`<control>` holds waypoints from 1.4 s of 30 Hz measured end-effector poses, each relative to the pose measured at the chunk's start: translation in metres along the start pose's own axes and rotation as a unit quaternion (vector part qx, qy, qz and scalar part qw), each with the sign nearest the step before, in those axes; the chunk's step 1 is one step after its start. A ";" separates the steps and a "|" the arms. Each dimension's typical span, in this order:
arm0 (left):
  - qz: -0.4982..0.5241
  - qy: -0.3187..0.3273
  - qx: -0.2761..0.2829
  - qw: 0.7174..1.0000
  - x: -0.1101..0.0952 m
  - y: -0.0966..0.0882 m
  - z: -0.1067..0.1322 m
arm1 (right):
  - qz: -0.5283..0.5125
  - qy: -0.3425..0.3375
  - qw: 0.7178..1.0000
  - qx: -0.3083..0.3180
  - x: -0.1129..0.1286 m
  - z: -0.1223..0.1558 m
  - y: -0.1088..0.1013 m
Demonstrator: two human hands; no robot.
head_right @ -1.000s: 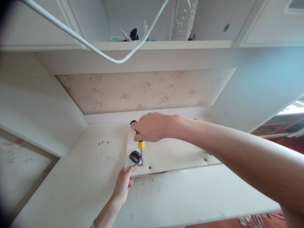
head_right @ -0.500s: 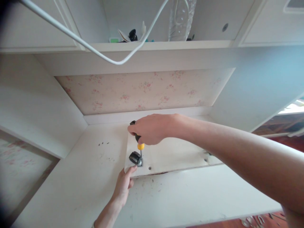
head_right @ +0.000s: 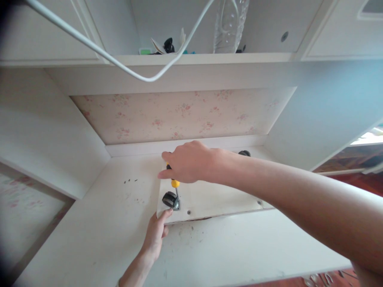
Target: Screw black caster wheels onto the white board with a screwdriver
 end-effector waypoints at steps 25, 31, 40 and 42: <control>-0.016 0.003 0.002 1.000 0.004 -0.001 -0.001 | 0.002 0.083 0.996 -0.026 -0.004 -0.007 0.006; -0.016 0.010 -0.002 1.000 0.004 -0.001 -0.003 | -0.038 -0.021 0.999 0.015 0.005 0.000 0.004; 0.003 0.006 0.000 1.000 0.008 -0.002 -0.004 | 0.038 0.036 0.998 -0.029 0.003 0.003 0.003; 0.003 0.010 0.003 1.000 0.009 -0.002 -0.005 | -0.004 -0.015 1.000 0.012 0.005 0.005 0.002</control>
Point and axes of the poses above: each hand's wrist, its own z-axis away from the middle knuckle, its own y-axis out of the palm, x = y × z, the point moved 3 cm from there along -z, towards the middle knuckle, and after that the axes turned 3 degrees about -z, right-handed, at the moved point
